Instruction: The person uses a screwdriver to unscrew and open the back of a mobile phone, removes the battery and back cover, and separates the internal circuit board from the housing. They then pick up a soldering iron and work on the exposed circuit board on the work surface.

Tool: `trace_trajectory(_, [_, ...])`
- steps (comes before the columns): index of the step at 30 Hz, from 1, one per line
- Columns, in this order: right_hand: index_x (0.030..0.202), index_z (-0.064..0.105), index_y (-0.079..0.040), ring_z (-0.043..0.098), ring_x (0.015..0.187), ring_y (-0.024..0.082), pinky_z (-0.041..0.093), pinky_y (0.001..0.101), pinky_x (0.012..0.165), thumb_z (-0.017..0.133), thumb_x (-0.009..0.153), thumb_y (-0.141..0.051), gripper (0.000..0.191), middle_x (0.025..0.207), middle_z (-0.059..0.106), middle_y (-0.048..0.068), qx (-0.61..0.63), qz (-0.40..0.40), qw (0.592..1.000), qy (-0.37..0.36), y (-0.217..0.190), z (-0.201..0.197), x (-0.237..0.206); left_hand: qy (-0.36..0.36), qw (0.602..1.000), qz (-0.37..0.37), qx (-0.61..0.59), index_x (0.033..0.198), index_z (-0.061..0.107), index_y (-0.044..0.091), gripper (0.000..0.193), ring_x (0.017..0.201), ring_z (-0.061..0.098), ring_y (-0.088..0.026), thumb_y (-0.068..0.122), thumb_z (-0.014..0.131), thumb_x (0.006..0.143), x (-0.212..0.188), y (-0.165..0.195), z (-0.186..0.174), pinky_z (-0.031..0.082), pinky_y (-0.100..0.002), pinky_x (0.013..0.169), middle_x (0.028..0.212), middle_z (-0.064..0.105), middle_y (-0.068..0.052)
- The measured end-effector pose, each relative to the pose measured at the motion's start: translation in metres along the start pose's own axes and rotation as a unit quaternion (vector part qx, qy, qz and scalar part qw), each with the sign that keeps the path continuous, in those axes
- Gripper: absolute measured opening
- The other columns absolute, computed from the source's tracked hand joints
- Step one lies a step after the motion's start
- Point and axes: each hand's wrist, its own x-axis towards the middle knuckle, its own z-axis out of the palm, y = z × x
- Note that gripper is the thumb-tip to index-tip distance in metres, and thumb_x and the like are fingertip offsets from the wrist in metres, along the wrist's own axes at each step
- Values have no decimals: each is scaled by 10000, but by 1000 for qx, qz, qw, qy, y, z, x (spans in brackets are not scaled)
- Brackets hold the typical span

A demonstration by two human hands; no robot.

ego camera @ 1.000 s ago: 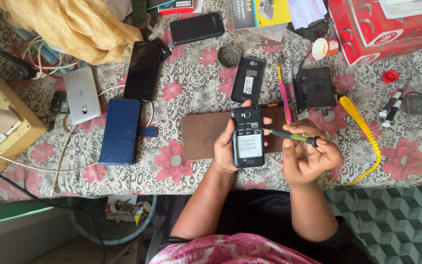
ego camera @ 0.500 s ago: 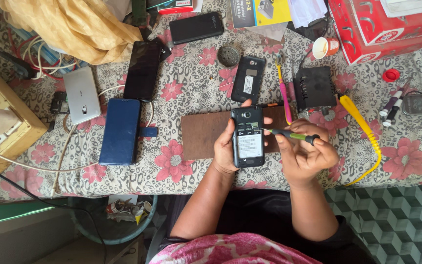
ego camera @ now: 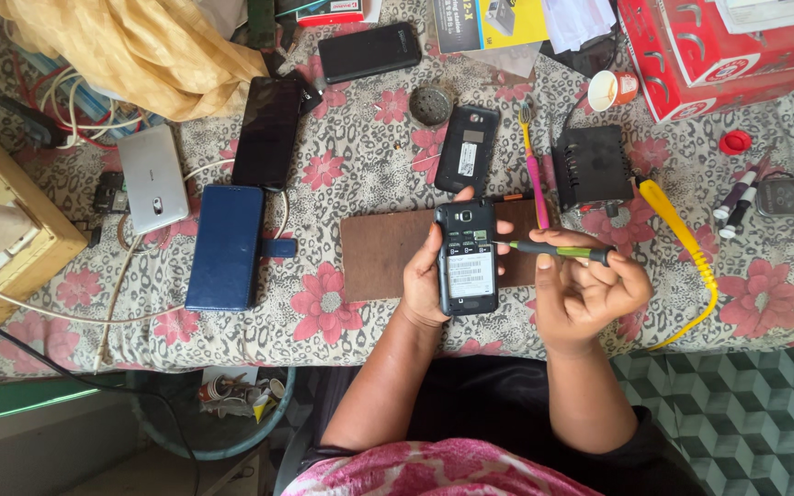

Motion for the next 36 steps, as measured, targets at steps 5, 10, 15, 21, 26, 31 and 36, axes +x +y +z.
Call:
trace_trajectory(5, [1400,263,-228,671,1064,263,599,407,977,667,1004,98,653,1263,582,218,-5,-7,1000,5,6,1,-3,-1,1000,1,-2,1715,201,150,730,1189,680,-355,472,465,1116,-1,0,-2,610,-454,941,1443,549,-319])
trace_trajectory(10, [1413,273,-221,668,1052,246,623,394,965,693,1019,73,647,1223,603,197,-2,8,999,37,9,-2,-7,1,1000,0,-1,1717,201,157,727,1192,678,-355,471,462,1116,0,0,-2,609,-457,944,1445,550,-316])
trace_trajectory(15, [1436,264,-216,660,1037,241,626,387,939,693,1025,76,663,1205,598,181,-16,8,999,51,7,-7,-4,0,1000,0,-3,1714,201,159,723,1192,678,-356,473,460,1116,1,0,3,609,-463,938,1442,547,-321])
trace_trajectory(21, [1470,300,-169,610,889,156,619,323,821,632,1130,35,517,1117,617,118,77,72,993,61,0,-16,1,-13,1000,15,-15,1718,202,162,710,1207,666,-346,464,457,1129,3,-2,2,595,-465,965,1445,552,-305])
trace_trajectory(26, [1464,386,-74,684,880,159,553,268,763,660,1031,36,524,1060,713,130,-109,160,977,-85,-4,-1,2,-6,999,25,-19,1727,205,176,700,1234,641,-339,452,454,1133,-2,2,-5,574,-467,1004,1450,556,-275])
trace_trajectory(31, [1417,432,-59,764,899,180,592,287,770,777,913,5,615,1008,761,129,-213,171,955,-114,-10,16,11,-29,999,30,-18,1690,214,193,678,1316,584,-419,455,456,1113,-1,-2,1,509,-528,1101,1446,538,-240])
trace_trajectory(36, [1407,431,-59,768,864,163,591,282,755,779,920,-14,601,1022,774,88,-196,181,957,-115,-12,19,16,-32,999,33,2,1695,228,178,694,1345,555,-429,442,488,1108,0,-1,9,464,-544,1145,1458,537,-230])
